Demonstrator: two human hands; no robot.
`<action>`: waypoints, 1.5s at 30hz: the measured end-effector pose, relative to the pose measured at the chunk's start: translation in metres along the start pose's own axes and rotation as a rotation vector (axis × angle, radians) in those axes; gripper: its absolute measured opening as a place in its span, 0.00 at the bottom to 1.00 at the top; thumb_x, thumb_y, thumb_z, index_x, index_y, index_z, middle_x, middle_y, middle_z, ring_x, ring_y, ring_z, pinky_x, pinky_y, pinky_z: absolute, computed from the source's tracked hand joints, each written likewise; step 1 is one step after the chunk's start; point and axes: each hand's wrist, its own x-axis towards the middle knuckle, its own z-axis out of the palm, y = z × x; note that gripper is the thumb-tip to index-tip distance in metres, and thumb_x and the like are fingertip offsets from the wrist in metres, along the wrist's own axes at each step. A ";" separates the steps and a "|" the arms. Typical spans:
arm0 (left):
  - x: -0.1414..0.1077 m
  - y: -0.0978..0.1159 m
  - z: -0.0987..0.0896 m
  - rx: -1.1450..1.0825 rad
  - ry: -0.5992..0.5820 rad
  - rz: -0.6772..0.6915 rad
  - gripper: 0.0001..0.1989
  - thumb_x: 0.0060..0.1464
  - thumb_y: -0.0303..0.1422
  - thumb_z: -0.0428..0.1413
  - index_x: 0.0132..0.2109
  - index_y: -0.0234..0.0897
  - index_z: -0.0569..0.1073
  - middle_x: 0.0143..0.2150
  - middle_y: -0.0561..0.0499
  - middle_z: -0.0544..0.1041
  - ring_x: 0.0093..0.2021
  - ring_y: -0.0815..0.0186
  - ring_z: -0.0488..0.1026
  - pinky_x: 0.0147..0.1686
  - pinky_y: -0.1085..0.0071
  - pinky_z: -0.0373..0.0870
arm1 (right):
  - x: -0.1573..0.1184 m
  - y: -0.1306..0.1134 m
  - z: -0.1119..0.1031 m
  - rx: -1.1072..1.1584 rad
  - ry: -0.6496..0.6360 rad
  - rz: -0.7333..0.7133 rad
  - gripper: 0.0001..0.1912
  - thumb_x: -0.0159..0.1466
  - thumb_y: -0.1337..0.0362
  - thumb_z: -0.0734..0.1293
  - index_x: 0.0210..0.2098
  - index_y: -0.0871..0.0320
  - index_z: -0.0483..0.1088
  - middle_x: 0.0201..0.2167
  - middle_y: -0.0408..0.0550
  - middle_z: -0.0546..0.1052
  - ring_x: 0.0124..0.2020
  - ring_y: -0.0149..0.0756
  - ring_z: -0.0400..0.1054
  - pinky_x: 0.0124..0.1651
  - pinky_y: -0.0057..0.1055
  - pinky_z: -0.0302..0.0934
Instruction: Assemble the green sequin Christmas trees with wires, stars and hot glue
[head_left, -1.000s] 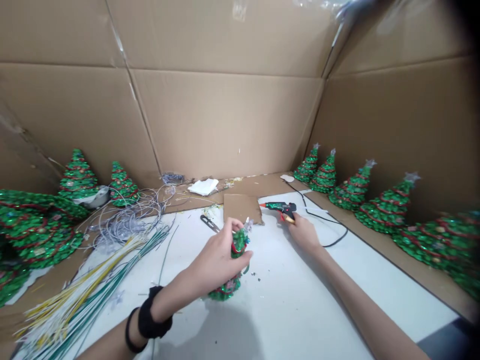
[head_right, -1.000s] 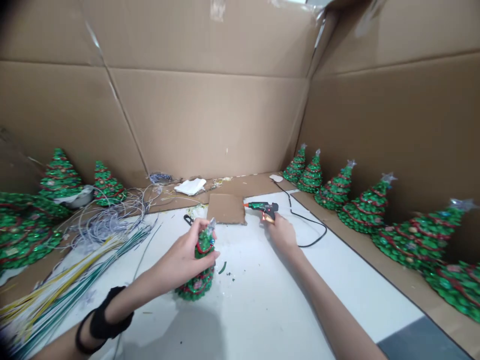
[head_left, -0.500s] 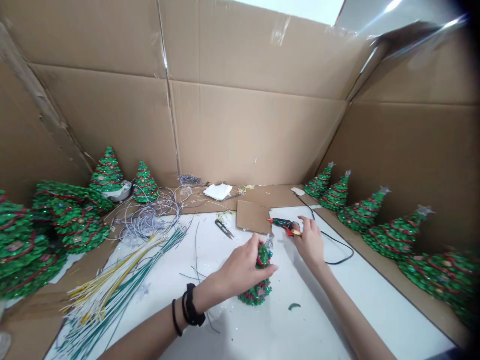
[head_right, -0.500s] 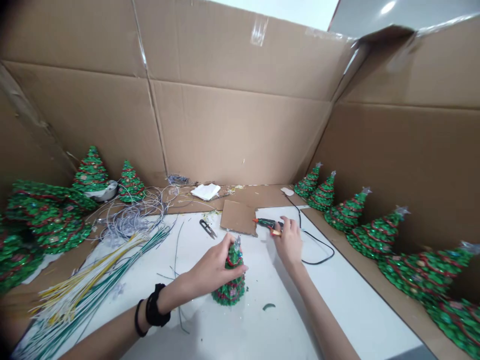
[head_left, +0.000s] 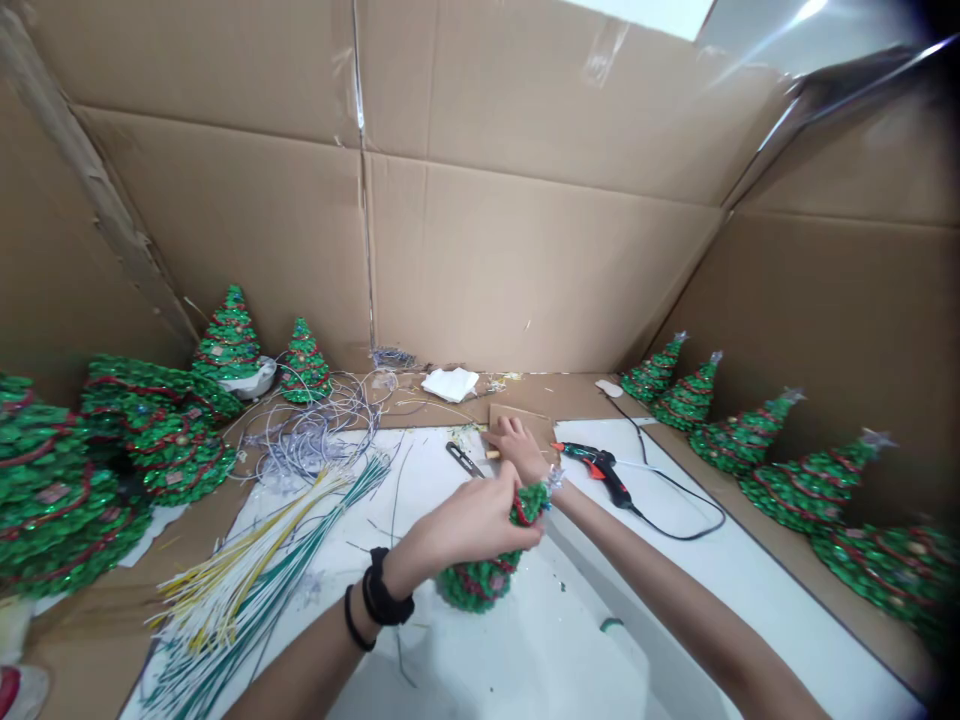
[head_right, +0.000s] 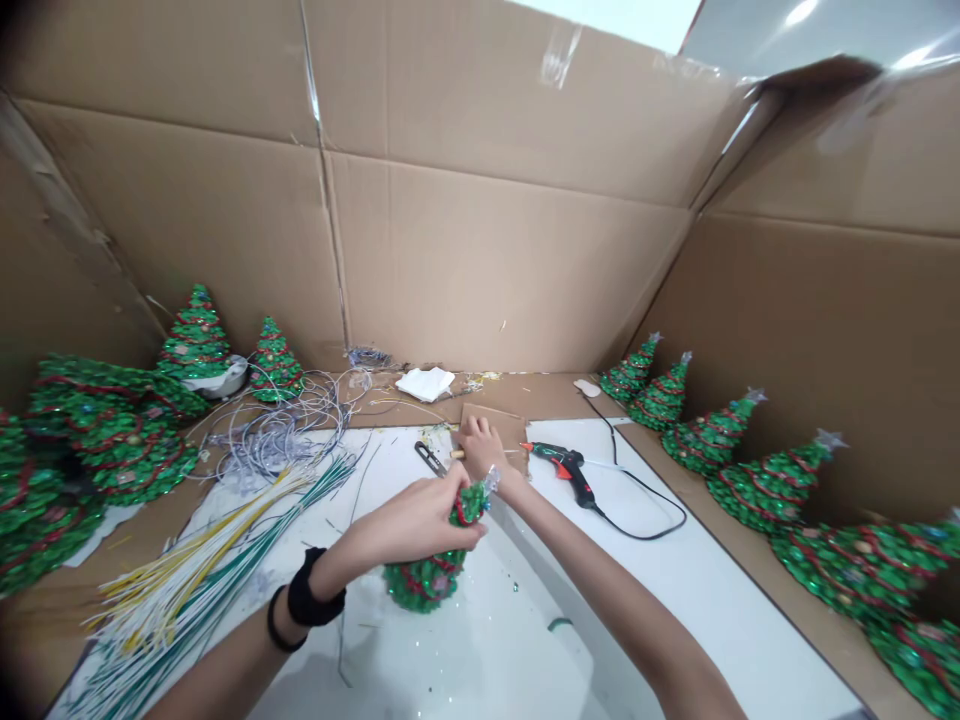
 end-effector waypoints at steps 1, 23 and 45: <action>-0.003 -0.002 -0.008 0.061 -0.022 -0.003 0.21 0.50 0.46 0.51 0.47 0.37 0.61 0.38 0.45 0.76 0.37 0.55 0.73 0.29 0.70 0.63 | 0.000 -0.002 0.001 -0.021 -0.006 0.011 0.18 0.66 0.67 0.56 0.52 0.53 0.68 0.51 0.58 0.63 0.52 0.48 0.55 0.48 0.37 0.52; -0.019 -0.031 -0.046 0.353 -0.107 -0.076 0.17 0.45 0.39 0.53 0.42 0.36 0.63 0.36 0.42 0.77 0.35 0.53 0.74 0.24 0.69 0.55 | 0.005 -0.028 0.019 -0.061 -0.006 0.088 0.22 0.64 0.63 0.59 0.57 0.59 0.62 0.55 0.62 0.62 0.52 0.50 0.55 0.48 0.40 0.50; -0.017 -0.029 -0.047 0.307 -0.114 -0.103 0.16 0.46 0.39 0.54 0.41 0.37 0.63 0.37 0.43 0.76 0.38 0.53 0.74 0.27 0.70 0.60 | 0.008 -0.038 0.029 -0.097 0.077 0.084 0.23 0.62 0.67 0.57 0.57 0.60 0.62 0.59 0.62 0.61 0.56 0.52 0.54 0.51 0.41 0.47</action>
